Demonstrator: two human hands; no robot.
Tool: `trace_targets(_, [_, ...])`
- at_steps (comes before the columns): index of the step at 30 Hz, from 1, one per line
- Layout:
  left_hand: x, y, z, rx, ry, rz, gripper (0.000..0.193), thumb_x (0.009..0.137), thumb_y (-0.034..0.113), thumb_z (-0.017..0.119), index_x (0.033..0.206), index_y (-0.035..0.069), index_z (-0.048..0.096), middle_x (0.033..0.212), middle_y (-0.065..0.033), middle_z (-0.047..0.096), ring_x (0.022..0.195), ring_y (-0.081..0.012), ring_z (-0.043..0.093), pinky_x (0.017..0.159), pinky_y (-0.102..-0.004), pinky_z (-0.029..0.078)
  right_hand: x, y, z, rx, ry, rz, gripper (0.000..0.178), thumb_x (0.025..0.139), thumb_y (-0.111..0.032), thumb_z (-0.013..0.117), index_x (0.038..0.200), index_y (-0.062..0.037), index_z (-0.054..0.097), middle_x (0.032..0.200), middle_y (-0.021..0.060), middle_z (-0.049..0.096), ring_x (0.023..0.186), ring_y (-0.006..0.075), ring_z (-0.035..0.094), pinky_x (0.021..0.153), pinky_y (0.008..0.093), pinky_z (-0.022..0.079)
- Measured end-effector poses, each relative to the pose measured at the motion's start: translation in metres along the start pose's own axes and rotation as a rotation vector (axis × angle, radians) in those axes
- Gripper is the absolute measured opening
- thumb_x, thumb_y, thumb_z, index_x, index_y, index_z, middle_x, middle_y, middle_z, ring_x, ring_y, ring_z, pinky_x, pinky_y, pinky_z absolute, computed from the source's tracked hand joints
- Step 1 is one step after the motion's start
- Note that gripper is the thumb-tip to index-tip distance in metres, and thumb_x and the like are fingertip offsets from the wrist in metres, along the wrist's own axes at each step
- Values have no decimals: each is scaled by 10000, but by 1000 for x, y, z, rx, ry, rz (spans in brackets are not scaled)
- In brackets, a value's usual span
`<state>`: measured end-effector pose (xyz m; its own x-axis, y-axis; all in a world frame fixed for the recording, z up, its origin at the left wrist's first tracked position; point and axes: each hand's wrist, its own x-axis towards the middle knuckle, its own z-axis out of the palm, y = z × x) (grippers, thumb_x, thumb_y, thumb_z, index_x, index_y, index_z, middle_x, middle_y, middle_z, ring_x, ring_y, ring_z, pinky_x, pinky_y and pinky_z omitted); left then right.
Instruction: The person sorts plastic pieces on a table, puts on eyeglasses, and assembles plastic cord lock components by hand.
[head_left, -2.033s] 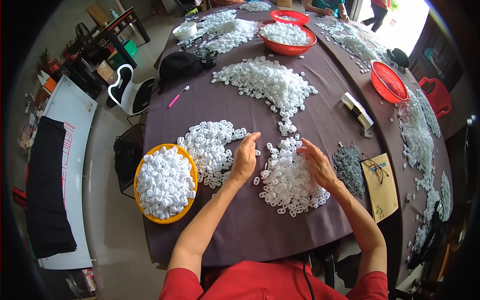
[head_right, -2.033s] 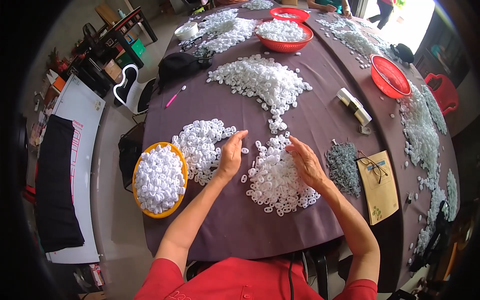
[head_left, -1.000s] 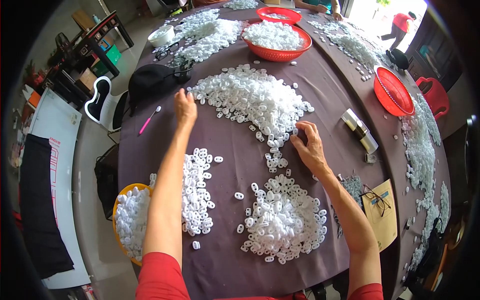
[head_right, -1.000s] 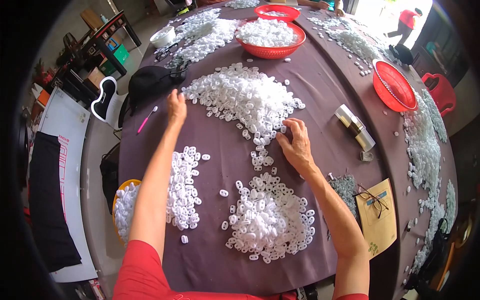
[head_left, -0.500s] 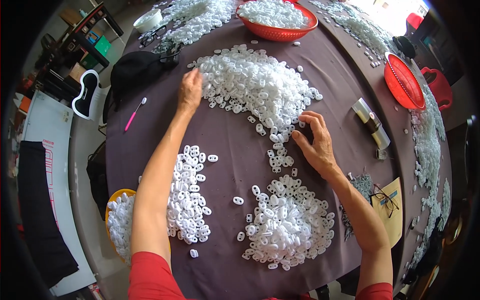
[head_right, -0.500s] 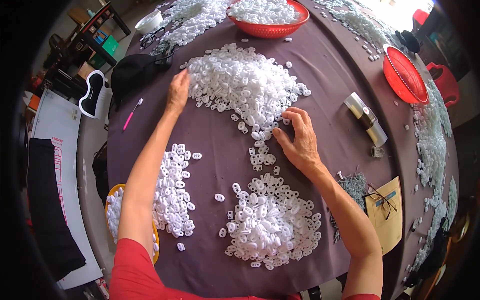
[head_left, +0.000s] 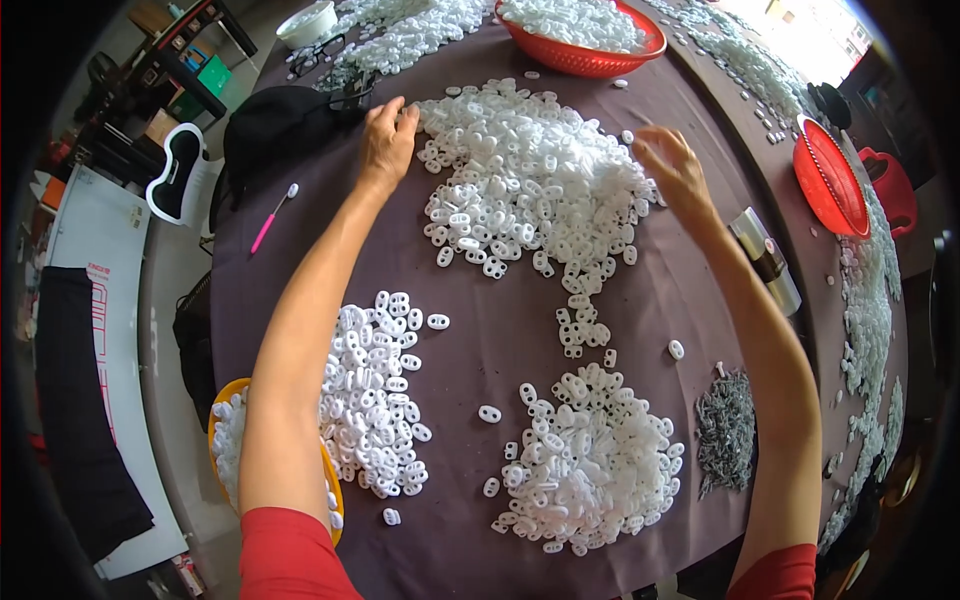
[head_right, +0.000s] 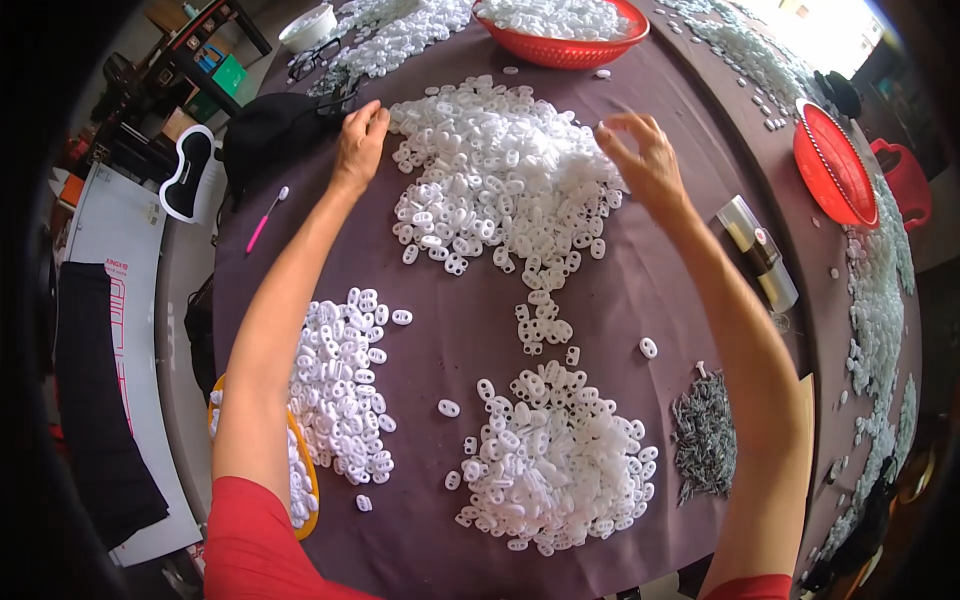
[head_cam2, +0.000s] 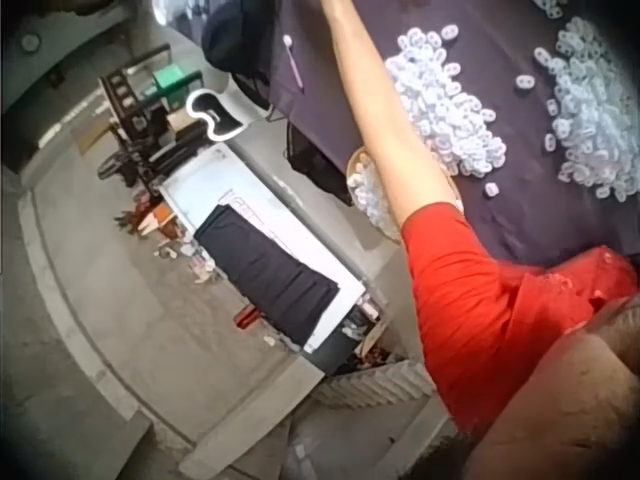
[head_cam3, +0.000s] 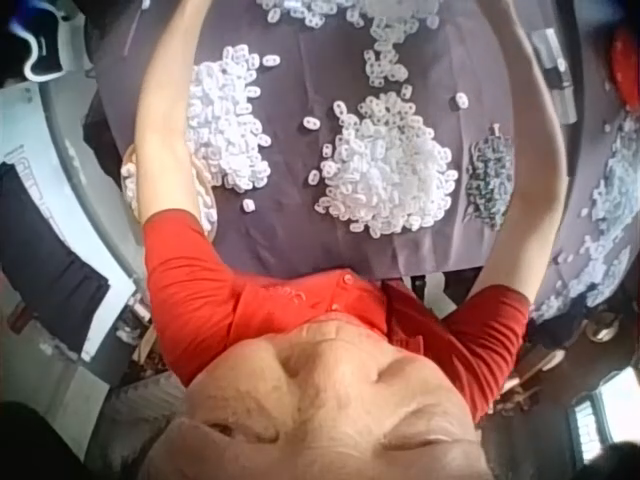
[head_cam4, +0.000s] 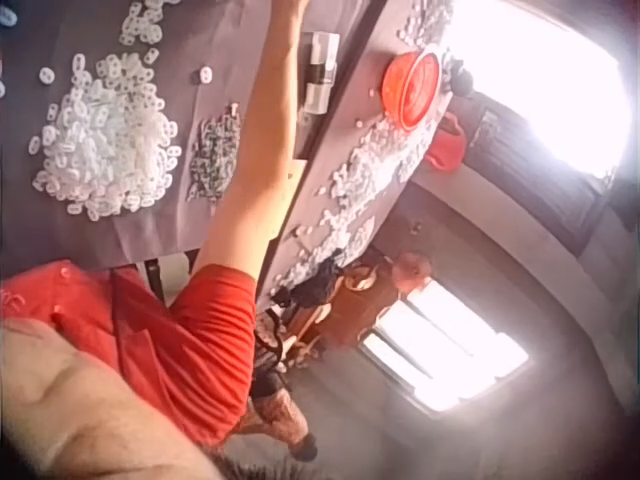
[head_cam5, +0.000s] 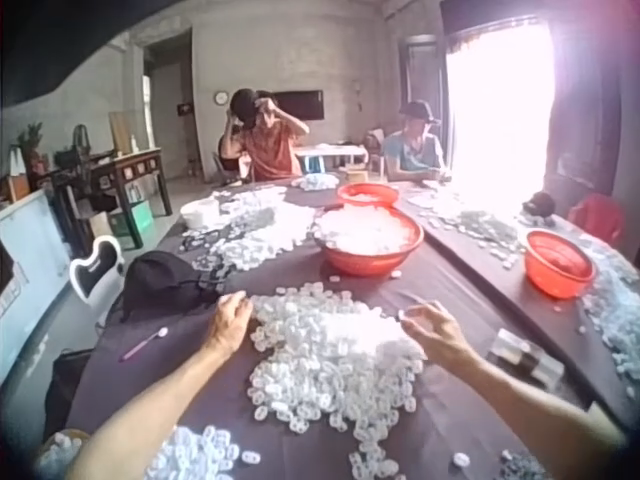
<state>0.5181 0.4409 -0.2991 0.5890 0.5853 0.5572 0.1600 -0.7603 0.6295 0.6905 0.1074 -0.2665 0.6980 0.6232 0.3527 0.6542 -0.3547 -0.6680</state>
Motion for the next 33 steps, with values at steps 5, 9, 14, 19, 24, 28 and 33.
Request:
trace_targets(5, [30,-27,25,84,-203,37,615,889,509,424,1169,-25,548,1159,-267,548,1116,-382,492,942,-395,391,70,21,30,-10,-211,-40,555,887,-478,504,1236,-47,530,1235,137,530,1141,227,494,952,348,386])
trace_targets(9, [43,-15,42,-32,-235,35,574,893,493,424,1155,2,570,1142,-243,570,1101,-366,522,926,-386,413,98,-4,63,182,-376,-95,559,884,-503,485,1225,-65,551,1221,122,547,1147,211,499,956,339,389])
trace_targets(14, [66,-22,67,-128,-269,102,553,918,494,378,1217,61,550,1131,-206,601,1152,-294,526,971,-363,395,140,-27,104,-109,-438,-4,761,887,-620,372,1404,-66,311,1447,152,296,1348,260,263,1108,330,210])
trace_targets(19, [62,4,71,-182,-379,-67,475,932,416,378,1067,21,604,952,-178,652,934,-308,610,795,-376,451,165,-16,120,146,-637,-187,704,919,-569,368,1379,-36,347,1395,139,372,1291,201,348,1071,295,278])
trace_targets(24, [28,34,61,-231,-376,-102,469,939,429,381,1020,41,631,866,-161,647,846,-286,614,748,-379,452,137,-29,85,463,-1013,-301,710,857,-632,449,1382,-157,385,1382,104,393,1265,221,369,1054,324,309])
trace_targets(28, [-2,56,69,-275,-330,-70,473,891,424,472,1075,14,619,1087,-207,607,1028,-347,575,881,-380,451,119,-15,93,166,-699,-183,508,896,-418,526,1199,-11,554,1175,99,567,1088,152,531,937,253,411])
trace_targets(33, [-47,88,67,-276,-183,-27,352,875,308,544,1010,-5,630,1034,-195,622,954,-346,601,839,-395,473,70,-41,64,211,-706,-115,425,845,-402,584,1074,-46,626,937,58,646,889,139,582,800,286,457])
